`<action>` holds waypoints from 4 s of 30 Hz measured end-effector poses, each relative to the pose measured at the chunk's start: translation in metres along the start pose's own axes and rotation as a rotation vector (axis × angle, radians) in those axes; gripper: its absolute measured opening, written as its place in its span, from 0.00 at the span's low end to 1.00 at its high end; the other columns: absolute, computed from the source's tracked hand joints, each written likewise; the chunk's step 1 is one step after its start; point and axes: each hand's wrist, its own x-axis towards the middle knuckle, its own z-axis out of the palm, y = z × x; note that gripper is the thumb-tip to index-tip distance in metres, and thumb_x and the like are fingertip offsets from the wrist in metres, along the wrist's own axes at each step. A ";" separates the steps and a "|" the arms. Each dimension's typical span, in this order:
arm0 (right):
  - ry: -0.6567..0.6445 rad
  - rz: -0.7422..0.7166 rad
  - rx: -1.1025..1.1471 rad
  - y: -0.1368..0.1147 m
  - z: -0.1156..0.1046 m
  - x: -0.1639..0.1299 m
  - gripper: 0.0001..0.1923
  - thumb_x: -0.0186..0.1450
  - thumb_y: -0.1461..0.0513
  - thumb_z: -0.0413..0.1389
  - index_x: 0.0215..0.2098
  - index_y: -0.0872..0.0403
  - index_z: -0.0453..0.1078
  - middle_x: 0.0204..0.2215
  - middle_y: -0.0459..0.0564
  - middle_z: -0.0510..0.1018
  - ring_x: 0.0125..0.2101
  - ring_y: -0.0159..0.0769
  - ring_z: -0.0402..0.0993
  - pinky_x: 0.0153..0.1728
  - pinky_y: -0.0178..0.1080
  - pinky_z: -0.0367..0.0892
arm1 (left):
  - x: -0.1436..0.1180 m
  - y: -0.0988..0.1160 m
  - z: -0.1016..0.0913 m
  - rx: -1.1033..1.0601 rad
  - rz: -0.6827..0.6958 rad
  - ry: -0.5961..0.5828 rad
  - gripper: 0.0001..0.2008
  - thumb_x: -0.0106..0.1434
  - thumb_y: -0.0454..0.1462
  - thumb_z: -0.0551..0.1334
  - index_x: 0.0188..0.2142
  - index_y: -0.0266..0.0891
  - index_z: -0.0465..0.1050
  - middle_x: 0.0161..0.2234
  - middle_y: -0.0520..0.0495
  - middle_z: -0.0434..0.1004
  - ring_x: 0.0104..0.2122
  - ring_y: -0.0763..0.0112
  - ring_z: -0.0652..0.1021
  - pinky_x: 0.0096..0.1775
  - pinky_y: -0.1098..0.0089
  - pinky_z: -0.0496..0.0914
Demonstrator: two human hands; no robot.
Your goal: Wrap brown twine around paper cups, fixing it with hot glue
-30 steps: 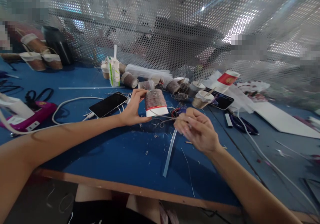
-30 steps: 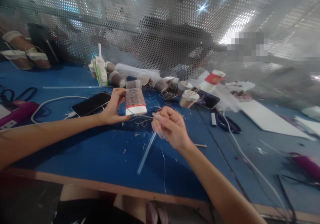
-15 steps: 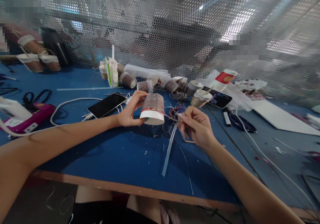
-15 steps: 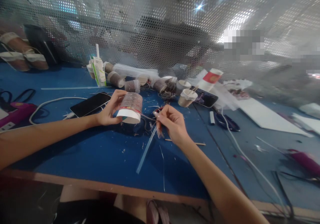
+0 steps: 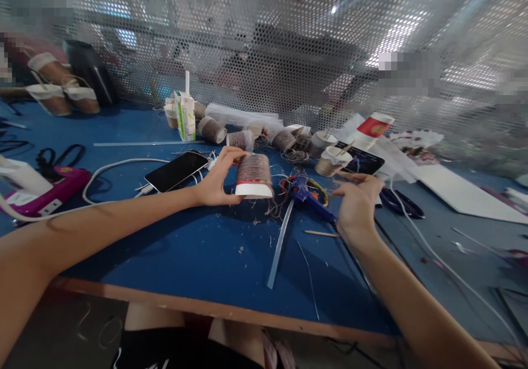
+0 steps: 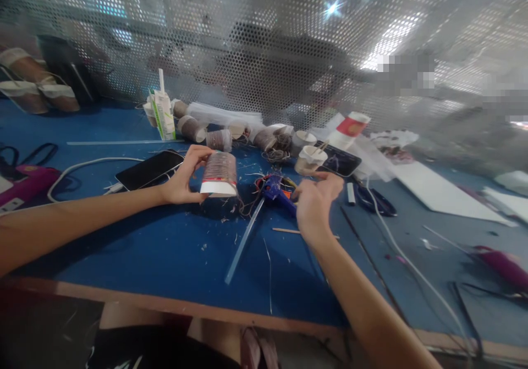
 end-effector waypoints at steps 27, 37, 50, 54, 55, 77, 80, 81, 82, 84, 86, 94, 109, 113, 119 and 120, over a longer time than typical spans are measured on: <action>-0.408 0.027 0.464 -0.073 0.017 -0.033 0.11 0.42 0.68 0.48 0.24 0.50 0.55 0.37 0.52 0.82 0.48 0.54 0.74 0.46 0.54 0.62 | -0.001 0.001 0.001 0.155 -0.024 0.035 0.41 0.50 0.43 0.71 0.60 0.42 0.56 0.53 0.39 0.59 0.56 0.52 0.66 0.55 0.49 0.71; -0.483 -0.265 0.266 -0.079 0.015 -0.040 0.11 0.42 0.68 0.48 0.25 0.49 0.57 0.40 0.47 0.82 0.41 0.48 0.67 0.43 0.53 0.60 | 0.002 0.006 0.001 0.242 0.012 0.000 0.42 0.51 0.44 0.70 0.61 0.41 0.54 0.52 0.38 0.59 0.54 0.53 0.66 0.54 0.48 0.71; -0.434 -0.121 0.263 -0.079 0.013 -0.037 0.09 0.43 0.68 0.48 0.22 0.49 0.57 0.36 0.49 0.82 0.42 0.50 0.67 0.44 0.54 0.58 | 0.000 0.002 0.001 0.107 0.007 0.074 0.40 0.49 0.41 0.72 0.59 0.43 0.58 0.52 0.40 0.59 0.56 0.52 0.66 0.56 0.49 0.71; -0.355 0.010 0.528 -0.071 0.017 -0.034 0.08 0.40 0.67 0.48 0.20 0.50 0.60 0.31 0.49 0.80 0.46 0.53 0.75 0.45 0.52 0.61 | -0.002 0.001 0.002 -0.014 -0.015 0.078 0.40 0.51 0.43 0.73 0.59 0.45 0.56 0.54 0.39 0.55 0.59 0.51 0.64 0.57 0.50 0.71; -0.335 0.043 0.578 -0.069 0.018 -0.033 0.08 0.40 0.67 0.48 0.20 0.50 0.60 0.30 0.49 0.80 0.46 0.52 0.76 0.45 0.51 0.61 | -0.002 0.001 0.003 -0.044 -0.017 0.076 0.40 0.51 0.44 0.72 0.59 0.45 0.56 0.54 0.39 0.54 0.59 0.51 0.64 0.58 0.50 0.70; -0.390 0.056 0.676 -0.080 0.018 -0.042 0.09 0.38 0.66 0.49 0.19 0.49 0.64 0.28 0.50 0.77 0.44 0.50 0.71 0.49 0.52 0.62 | -0.004 -0.006 0.012 -0.254 0.003 0.123 0.40 0.49 0.47 0.73 0.57 0.47 0.56 0.55 0.42 0.53 0.56 0.57 0.67 0.56 0.53 0.71; -0.277 0.058 0.702 -0.075 0.020 -0.037 0.07 0.38 0.66 0.48 0.16 0.49 0.62 0.25 0.51 0.77 0.38 0.47 0.71 0.44 0.50 0.64 | -0.003 -0.004 0.012 -0.279 0.020 0.130 0.40 0.49 0.49 0.73 0.56 0.48 0.56 0.55 0.42 0.53 0.56 0.56 0.68 0.55 0.53 0.72; -0.242 0.072 0.695 -0.073 0.020 -0.036 0.05 0.39 0.66 0.48 0.15 0.50 0.61 0.23 0.51 0.77 0.36 0.46 0.72 0.43 0.50 0.65 | -0.002 -0.004 0.012 -0.282 0.024 0.133 0.39 0.49 0.49 0.73 0.56 0.48 0.56 0.55 0.42 0.53 0.56 0.56 0.68 0.55 0.53 0.72; -0.206 0.093 0.684 -0.071 0.021 -0.035 0.05 0.41 0.66 0.48 0.15 0.50 0.60 0.22 0.50 0.76 0.34 0.45 0.73 0.41 0.49 0.65 | -0.002 -0.004 0.012 -0.283 0.028 0.138 0.39 0.50 0.49 0.73 0.56 0.48 0.56 0.55 0.41 0.53 0.56 0.56 0.68 0.55 0.53 0.72; -0.104 0.128 0.671 -0.066 0.022 -0.032 0.05 0.44 0.67 0.48 0.16 0.50 0.59 0.21 0.49 0.74 0.31 0.44 0.74 0.39 0.48 0.66 | -0.002 -0.005 0.012 -0.281 0.038 0.145 0.39 0.50 0.50 0.72 0.56 0.48 0.56 0.55 0.41 0.53 0.57 0.54 0.67 0.56 0.52 0.71; 0.010 0.124 0.654 -0.061 0.022 -0.029 0.05 0.48 0.66 0.50 0.22 0.49 0.60 0.24 0.47 0.74 0.32 0.42 0.74 0.39 0.47 0.67 | -0.002 -0.006 0.012 -0.272 0.039 0.135 0.39 0.51 0.51 0.72 0.56 0.49 0.55 0.55 0.41 0.54 0.59 0.53 0.66 0.57 0.51 0.71; -0.471 -0.327 0.251 -0.061 0.020 -0.034 0.49 0.54 0.49 0.63 0.66 0.45 0.41 0.68 0.58 0.47 0.65 0.54 0.52 0.62 0.59 0.57 | -0.003 -0.007 0.009 -0.245 0.006 -0.069 0.46 0.53 0.55 0.70 0.61 0.50 0.44 0.60 0.35 0.58 0.63 0.48 0.67 0.61 0.44 0.67; -0.353 -0.491 0.111 -0.054 0.029 -0.040 0.43 0.59 0.60 0.62 0.66 0.41 0.45 0.61 0.55 0.63 0.61 0.52 0.62 0.61 0.62 0.59 | 0.000 0.006 0.005 0.002 0.083 -0.156 0.57 0.49 0.52 0.74 0.68 0.45 0.40 0.66 0.30 0.54 0.66 0.43 0.61 0.64 0.41 0.60; -0.330 -0.481 0.039 -0.061 0.030 -0.042 0.40 0.60 0.63 0.61 0.65 0.43 0.48 0.63 0.57 0.62 0.63 0.54 0.60 0.61 0.62 0.58 | 0.001 0.006 0.006 0.061 0.088 -0.148 0.48 0.55 0.49 0.71 0.67 0.45 0.46 0.61 0.33 0.64 0.62 0.48 0.68 0.61 0.45 0.67; -0.323 -0.490 0.179 -0.071 0.024 -0.042 0.41 0.57 0.65 0.63 0.62 0.46 0.46 0.69 0.61 0.54 0.66 0.52 0.57 0.61 0.60 0.63 | 0.000 0.004 0.008 0.153 0.042 0.020 0.42 0.58 0.41 0.69 0.66 0.42 0.49 0.59 0.34 0.63 0.61 0.51 0.68 0.58 0.47 0.70; -0.318 -0.498 0.170 -0.072 0.022 -0.042 0.38 0.57 0.65 0.63 0.59 0.47 0.49 0.67 0.62 0.57 0.66 0.52 0.57 0.61 0.60 0.62 | 0.000 0.004 0.008 0.164 0.027 0.056 0.42 0.59 0.41 0.69 0.66 0.43 0.48 0.59 0.34 0.62 0.61 0.51 0.67 0.58 0.47 0.70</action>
